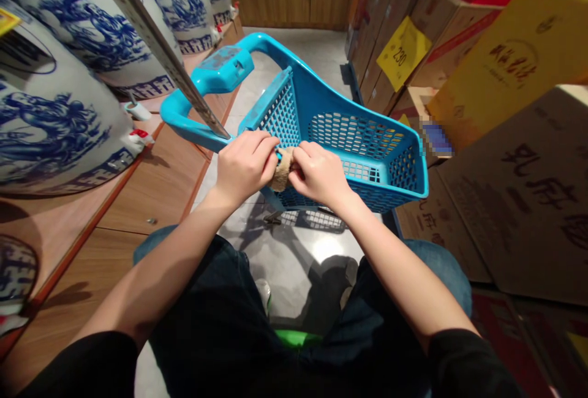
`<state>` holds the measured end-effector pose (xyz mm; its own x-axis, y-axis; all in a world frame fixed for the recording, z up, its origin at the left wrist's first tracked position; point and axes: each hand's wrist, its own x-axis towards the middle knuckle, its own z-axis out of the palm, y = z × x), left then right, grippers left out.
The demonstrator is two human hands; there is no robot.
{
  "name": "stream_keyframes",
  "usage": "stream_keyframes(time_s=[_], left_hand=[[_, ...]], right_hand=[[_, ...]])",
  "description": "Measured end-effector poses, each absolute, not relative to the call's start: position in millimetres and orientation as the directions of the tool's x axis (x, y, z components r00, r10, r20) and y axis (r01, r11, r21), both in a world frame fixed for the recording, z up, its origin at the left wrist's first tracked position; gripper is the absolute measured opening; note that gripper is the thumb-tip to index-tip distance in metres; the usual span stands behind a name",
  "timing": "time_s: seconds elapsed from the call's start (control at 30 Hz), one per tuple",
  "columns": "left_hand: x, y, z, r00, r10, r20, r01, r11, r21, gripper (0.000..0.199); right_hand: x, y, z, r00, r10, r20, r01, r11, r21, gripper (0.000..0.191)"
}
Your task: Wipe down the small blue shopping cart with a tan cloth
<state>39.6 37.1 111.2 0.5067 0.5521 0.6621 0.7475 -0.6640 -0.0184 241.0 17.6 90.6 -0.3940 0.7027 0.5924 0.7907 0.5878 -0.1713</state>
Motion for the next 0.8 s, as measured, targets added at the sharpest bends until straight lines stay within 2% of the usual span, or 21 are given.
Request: stream_keyframes(time_s=[0.13,0.33,0.5,0.63,0.8], left_hand=[[41,38,109,0.521,0.550,0.652,0.746,-0.666,-0.034,0.032],[38,39,108,0.532,0.522,0.667,0.748,-0.659,-0.082,0.030],[34,39,109,0.544,0.518,0.660,0.733,-0.676,-0.073,0.031],[35,39,108,0.588,0.483,0.649,0.715,-0.685,-0.139,0.031],[34,39,108,0.588,0.526,0.615,0.720,-0.686,-0.101,0.030]], right_hand=[[249,18,86,-0.353,0.716,0.602,0.826,0.541,-0.159,0.011],[239,15,74,-0.478,0.598,0.644,0.644,0.737,-0.207,0.032],[254,13,76,-0.486,0.694,0.531,0.736,0.653,-0.180,0.019],[256,13,73,-0.486,0.679,0.551,0.737,0.657,-0.159,0.019],[252,15,67,-0.569,0.587,0.575,0.612,0.770,-0.180,0.041]])
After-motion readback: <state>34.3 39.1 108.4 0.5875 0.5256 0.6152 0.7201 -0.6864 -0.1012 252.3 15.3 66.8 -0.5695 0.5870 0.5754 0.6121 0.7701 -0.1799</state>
